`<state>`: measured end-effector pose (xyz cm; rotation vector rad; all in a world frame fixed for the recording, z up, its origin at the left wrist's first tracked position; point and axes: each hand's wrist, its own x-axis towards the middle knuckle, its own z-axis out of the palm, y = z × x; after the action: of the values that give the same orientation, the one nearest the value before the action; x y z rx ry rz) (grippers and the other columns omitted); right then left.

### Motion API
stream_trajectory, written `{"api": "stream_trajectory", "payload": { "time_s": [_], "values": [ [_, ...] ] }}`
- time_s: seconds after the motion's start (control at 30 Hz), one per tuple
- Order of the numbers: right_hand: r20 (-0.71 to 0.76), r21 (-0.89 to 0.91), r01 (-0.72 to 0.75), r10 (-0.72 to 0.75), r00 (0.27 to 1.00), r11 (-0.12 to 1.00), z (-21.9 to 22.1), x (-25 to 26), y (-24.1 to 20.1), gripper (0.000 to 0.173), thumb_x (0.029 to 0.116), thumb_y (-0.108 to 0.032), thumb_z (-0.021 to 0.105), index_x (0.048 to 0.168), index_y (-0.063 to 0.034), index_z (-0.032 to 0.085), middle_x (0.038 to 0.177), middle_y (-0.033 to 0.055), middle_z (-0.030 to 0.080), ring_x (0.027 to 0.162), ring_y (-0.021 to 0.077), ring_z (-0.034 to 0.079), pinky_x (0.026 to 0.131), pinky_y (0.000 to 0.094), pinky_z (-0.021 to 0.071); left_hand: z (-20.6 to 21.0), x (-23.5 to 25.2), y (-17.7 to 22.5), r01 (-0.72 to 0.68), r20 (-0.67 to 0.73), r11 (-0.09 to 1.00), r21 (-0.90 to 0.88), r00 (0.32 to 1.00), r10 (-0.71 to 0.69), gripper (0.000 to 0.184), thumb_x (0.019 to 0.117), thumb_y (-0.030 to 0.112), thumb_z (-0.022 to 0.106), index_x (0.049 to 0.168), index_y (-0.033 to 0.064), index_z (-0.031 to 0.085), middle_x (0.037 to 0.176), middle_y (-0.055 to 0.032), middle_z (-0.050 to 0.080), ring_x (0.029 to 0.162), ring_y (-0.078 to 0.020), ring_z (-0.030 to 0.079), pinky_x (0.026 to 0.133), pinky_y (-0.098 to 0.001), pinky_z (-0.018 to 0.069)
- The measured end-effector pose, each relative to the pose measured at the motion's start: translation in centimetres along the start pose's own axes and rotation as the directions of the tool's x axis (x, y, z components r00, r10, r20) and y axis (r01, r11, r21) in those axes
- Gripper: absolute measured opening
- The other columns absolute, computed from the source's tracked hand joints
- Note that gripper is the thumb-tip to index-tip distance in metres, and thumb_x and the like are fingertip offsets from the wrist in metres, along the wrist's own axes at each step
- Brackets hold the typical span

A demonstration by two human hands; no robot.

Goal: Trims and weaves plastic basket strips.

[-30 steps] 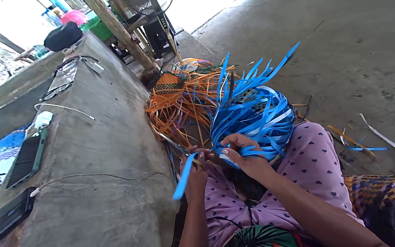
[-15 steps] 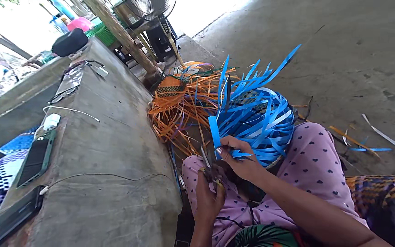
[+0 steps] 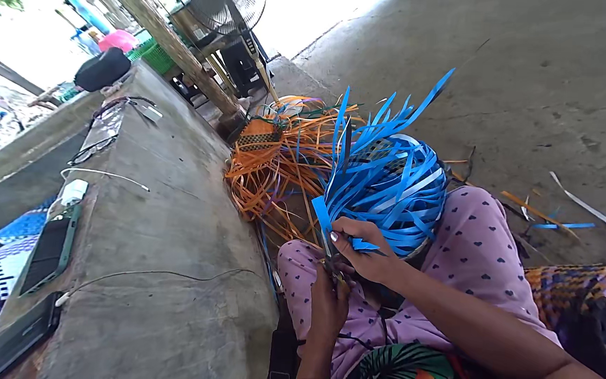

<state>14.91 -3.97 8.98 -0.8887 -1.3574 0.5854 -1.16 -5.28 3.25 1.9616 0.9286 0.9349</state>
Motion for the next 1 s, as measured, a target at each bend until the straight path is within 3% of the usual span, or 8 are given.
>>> {"api": "stream_trajectory", "payload": {
  "time_s": [0.13,0.27,0.33,0.4,0.5,0.7,0.87,1.0],
  "values": [
    [0.0,-0.04,0.031,-0.031,1.0,0.999,0.0,-0.1,0.3,0.025,0.1019,-0.011,0.051,0.094,0.0061,0.067,0.081,0.0061,0.064,0.072,-0.0025,0.054,0.069,0.0112,0.0456,-0.1,-0.1,0.0,0.008,-0.002,1.0,-0.02,1.0,-0.008,0.036,0.0933,0.004,0.056,0.124,-0.014,0.047,0.09,-0.0014,0.073,0.065,0.0005,0.066,0.057,-0.018,0.055],
    [0.049,-0.086,0.089,-0.085,0.995,0.992,0.6,-0.6,0.3,0.023,0.1005,-0.01,0.052,0.096,0.0054,0.069,0.086,0.0134,0.069,0.077,0.0077,0.063,0.074,0.0179,0.0519,-0.7,0.0,0.2,-0.075,-0.062,0.996,-0.039,0.995,0.073,0.068,0.089,0.032,0.067,0.123,-0.0207,0.044,0.091,-0.0045,0.069,0.077,0.0062,0.065,0.069,-0.0156,0.056],
    [0.048,-0.097,0.113,-0.108,0.993,0.989,0.8,-0.7,0.2,0.023,0.1011,-0.011,0.052,0.097,0.0046,0.069,0.086,0.0135,0.069,0.078,0.0084,0.063,0.074,0.0175,0.0515,-0.9,0.2,0.4,-0.101,-0.075,0.995,-0.022,0.992,0.1,0.069,0.0911,0.038,0.065,0.122,-0.0192,0.045,0.09,-0.0036,0.068,0.078,0.0079,0.064,0.071,-0.0148,0.0557],
    [0.047,-0.103,0.115,-0.11,0.993,0.988,0.7,-0.7,0.2,0.024,0.1017,-0.011,0.052,0.096,0.0041,0.069,0.086,0.0133,0.069,0.078,0.0079,0.063,0.074,0.017,0.0512,-0.7,0.3,0.5,-0.102,-0.083,0.994,-0.027,0.992,0.1,0.051,0.0941,0.027,0.061,0.12,-0.0148,0.048,0.083,0.0007,0.068,0.067,0.0077,0.061,0.06,-0.0143,0.0533],
    [0.045,-0.101,0.107,-0.103,0.994,0.989,0.7,-0.7,0.3,0.022,0.1003,-0.009,0.052,0.096,0.0044,0.069,0.085,0.0134,0.069,0.077,0.0081,0.063,0.073,0.017,0.0511,-0.7,0.2,0.6,-0.098,-0.053,0.99,-0.098,0.994,0.093,0.037,0.0959,0.014,0.057,0.121,-0.0115,0.047,0.087,0.0045,0.07,0.068,0.0057,0.065,0.059,-0.0149,0.0553],
    [0.045,-0.101,0.103,-0.099,0.994,0.99,0.4,-0.8,0.7,0.021,0.1008,-0.011,0.054,0.097,0.003,0.069,0.086,0.0119,0.068,0.077,0.0071,0.062,0.073,0.0166,0.0511,-1.3,0.3,1.1,-0.088,-0.064,0.968,-0.233,0.995,0.075,0.038,0.1005,0.03,0.062,0.127,0.0074,0.047,0.098,0.0118,0.072,0.077,0.0012,0.07,0.063,-0.0182,0.0597],
    [0.003,-0.1,0.028,-0.027,1.0,0.995,-0.2,-0.4,1.0,0.025,0.1006,-0.016,0.055,0.097,0.002,0.072,0.087,0.0096,0.07,0.079,0.0041,0.062,0.074,0.0168,0.0506,-2.0,0.7,1.1,0.027,-0.037,0.984,-0.176,0.999,-0.034,0.029,0.1005,0.007,0.051,0.126,-0.006,0.045,0.091,0.0018,0.073,0.071,-0.0047,0.07,0.056,-0.0207,0.0575],
    [0.102,-0.006,-0.085,0.085,0.991,0.996,-0.5,-0.3,0.8,0.041,0.1007,-0.036,0.061,0.088,0.002,0.07,0.077,0.0043,0.064,0.071,-0.0002,0.056,0.065,0.0154,0.0462,-1.5,0.8,1.3,0.066,-0.053,0.992,-0.105,0.996,-0.072,0.033,0.0962,0.001,0.052,0.126,-0.0096,0.043,0.087,0.002,0.071,0.067,-0.0027,0.068,0.056,-0.0195,0.0573]
  ]
}}
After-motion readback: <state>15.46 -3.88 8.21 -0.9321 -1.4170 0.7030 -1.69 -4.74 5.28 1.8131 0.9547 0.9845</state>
